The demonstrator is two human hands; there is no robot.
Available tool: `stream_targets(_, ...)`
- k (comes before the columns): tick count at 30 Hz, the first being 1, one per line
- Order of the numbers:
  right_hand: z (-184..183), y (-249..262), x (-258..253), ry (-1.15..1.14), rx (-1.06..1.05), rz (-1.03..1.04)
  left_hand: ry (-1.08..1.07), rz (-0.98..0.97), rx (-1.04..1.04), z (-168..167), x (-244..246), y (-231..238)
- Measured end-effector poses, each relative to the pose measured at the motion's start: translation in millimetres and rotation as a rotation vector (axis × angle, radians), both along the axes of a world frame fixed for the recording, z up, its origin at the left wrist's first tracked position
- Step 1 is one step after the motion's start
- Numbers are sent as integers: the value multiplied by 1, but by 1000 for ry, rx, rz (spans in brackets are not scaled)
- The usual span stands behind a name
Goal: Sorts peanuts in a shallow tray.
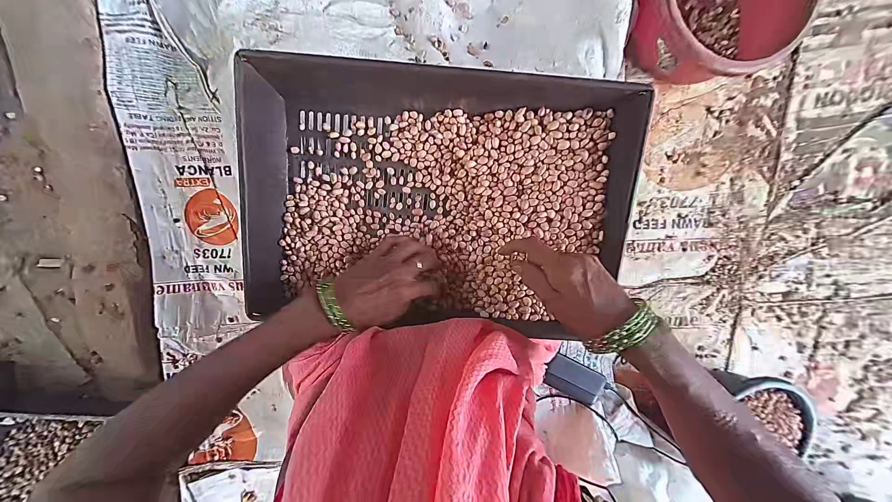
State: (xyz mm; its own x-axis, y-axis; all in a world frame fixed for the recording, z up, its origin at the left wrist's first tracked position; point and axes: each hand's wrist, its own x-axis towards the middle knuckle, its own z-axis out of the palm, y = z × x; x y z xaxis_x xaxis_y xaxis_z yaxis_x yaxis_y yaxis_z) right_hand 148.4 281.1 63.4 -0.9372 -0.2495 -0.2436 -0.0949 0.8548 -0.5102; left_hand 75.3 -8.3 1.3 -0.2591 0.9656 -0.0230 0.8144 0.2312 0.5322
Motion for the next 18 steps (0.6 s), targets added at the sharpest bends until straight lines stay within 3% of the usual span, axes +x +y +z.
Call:
stream_targets(5, -19, -20, 1, 191, 268, 163, 52, 304, -81, 19, -28, -78)
stream_targets(12, -32, -34, -4, 255, 354, 240, -7, 700, 51, 57, -27, -111)
stream_targets(15, -28, -22, -10, 153, 65, 109, -39, 701, 91, 55, -18, -102)
stream_targets(18, -8, -4, -18, -251, -663, -257, -127, 623, 38, 48, -6, -82)
